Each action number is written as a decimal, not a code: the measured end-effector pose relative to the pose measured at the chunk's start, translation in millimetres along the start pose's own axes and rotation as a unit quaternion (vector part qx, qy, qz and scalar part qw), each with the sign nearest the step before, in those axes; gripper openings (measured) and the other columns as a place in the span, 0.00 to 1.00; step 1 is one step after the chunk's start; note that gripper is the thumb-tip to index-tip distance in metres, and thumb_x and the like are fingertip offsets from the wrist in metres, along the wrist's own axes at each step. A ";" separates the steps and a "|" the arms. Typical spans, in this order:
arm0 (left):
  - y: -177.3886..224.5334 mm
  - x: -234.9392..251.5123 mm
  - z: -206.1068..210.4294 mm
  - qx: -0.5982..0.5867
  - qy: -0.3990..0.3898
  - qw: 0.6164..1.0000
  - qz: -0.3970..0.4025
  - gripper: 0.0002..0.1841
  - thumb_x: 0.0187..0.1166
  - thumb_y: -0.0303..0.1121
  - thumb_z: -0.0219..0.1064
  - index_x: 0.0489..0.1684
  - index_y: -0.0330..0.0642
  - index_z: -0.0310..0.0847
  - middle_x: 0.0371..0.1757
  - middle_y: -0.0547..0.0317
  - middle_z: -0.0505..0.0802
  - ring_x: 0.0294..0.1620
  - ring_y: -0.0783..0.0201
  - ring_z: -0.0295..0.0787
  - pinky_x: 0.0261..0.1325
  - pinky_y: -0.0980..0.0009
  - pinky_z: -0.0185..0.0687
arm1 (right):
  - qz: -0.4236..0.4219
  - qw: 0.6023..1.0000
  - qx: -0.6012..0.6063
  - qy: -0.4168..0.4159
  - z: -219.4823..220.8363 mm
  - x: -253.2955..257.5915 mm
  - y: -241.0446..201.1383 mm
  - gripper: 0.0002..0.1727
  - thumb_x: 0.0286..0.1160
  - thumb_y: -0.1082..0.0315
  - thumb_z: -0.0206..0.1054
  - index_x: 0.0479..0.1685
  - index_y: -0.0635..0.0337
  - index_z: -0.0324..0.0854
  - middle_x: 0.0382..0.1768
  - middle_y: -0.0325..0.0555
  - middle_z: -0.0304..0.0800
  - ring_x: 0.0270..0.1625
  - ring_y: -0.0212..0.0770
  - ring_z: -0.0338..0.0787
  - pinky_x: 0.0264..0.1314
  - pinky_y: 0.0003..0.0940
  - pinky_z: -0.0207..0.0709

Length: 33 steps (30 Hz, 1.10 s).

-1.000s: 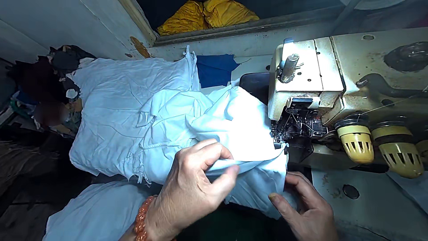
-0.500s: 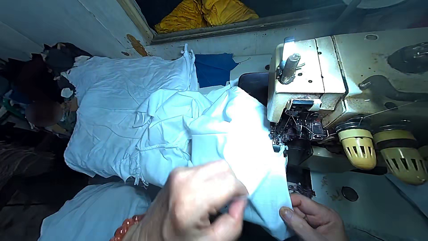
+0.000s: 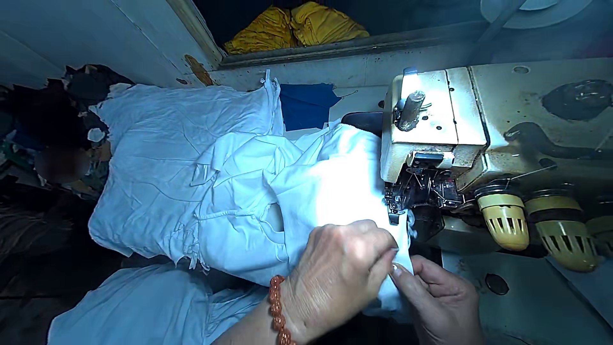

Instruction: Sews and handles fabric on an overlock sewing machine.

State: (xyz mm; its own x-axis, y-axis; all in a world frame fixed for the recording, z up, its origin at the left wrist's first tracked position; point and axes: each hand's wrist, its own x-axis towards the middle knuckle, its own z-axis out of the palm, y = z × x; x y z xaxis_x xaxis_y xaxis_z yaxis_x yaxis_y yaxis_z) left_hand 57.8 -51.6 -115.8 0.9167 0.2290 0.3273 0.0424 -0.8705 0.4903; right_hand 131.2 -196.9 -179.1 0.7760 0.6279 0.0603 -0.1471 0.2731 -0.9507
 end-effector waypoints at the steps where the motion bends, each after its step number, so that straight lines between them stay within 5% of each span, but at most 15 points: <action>1: -4.1 1.7 -0.9 -0.009 0.009 1.000 -0.014 0.09 0.77 0.34 0.67 0.30 0.47 0.93 0.24 0.72 0.89 0.25 0.79 0.84 0.24 0.79 0.76 | 0.001 1.000 -0.005 0.000 -0.4 -0.5 -1.5 0.09 0.65 0.81 0.68 0.27 0.56 0.87 0.19 0.26 0.87 0.21 0.18 0.83 0.25 0.15 0.78; 6: -13.8 1.7 -15.9 -0.012 -0.010 1.000 -0.023 0.07 0.69 0.33 0.66 0.30 0.51 0.93 0.24 0.76 0.83 0.24 0.82 0.77 0.22 0.82 0.70 | 0.003 0.999 0.010 -0.048 -7.9 -8.8 -12.9 0.13 0.74 0.82 0.61 0.40 0.57 0.90 0.30 0.28 0.95 0.32 0.20 0.91 0.37 0.18 0.86; 10: -1.7 -11.5 -13.4 -0.050 -0.004 0.998 0.027 0.09 0.75 0.32 0.64 0.30 0.44 0.91 0.24 0.68 0.86 0.24 0.78 0.79 0.23 0.81 0.71 | 0.013 0.998 0.042 -0.044 -8.2 -14.4 -12.2 0.18 0.74 0.86 0.60 0.55 0.62 0.89 0.40 0.32 0.99 0.40 0.25 0.96 0.46 0.23 0.91; 21: 6.7 2.7 6.1 0.077 0.042 0.996 0.009 0.07 0.71 0.34 0.66 0.27 0.47 0.90 0.21 0.69 0.83 0.22 0.73 0.80 0.21 0.76 0.70 | -0.022 1.000 0.003 0.002 -2.3 -3.3 -4.1 0.09 0.69 0.81 0.68 0.35 0.58 0.91 0.26 0.29 0.93 0.29 0.21 0.89 0.35 0.18 0.85; 28: 0.7 -16.7 1.7 0.049 0.053 0.997 -0.006 0.08 0.71 0.34 0.64 0.31 0.49 0.92 0.25 0.72 0.85 0.29 0.74 0.79 0.36 0.73 0.69 | 0.006 0.999 0.042 -0.028 -16.7 -4.6 -10.7 0.07 0.71 0.73 0.72 0.39 0.50 0.93 0.39 0.31 0.95 0.43 0.23 0.92 0.48 0.21 0.88; 33: -7.2 -21.5 -0.4 -0.001 0.063 0.997 0.037 0.08 0.75 0.33 0.68 0.34 0.47 0.95 0.31 0.68 0.91 0.35 0.74 0.82 0.41 0.73 0.72 | 0.024 0.999 0.014 -0.041 -16.4 -8.9 -16.2 0.14 0.65 0.82 0.72 0.47 0.58 0.91 0.39 0.32 0.98 0.39 0.25 0.95 0.44 0.24 0.91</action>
State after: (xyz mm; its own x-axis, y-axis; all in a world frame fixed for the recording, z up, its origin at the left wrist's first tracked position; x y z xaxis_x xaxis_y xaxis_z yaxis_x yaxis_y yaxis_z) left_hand 37.7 -50.1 -126.1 0.8597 0.2180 0.4620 -0.0237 -0.8864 0.4624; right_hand 136.8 -218.8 -169.3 0.7145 0.6985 0.0402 -0.2008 0.2598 -0.9446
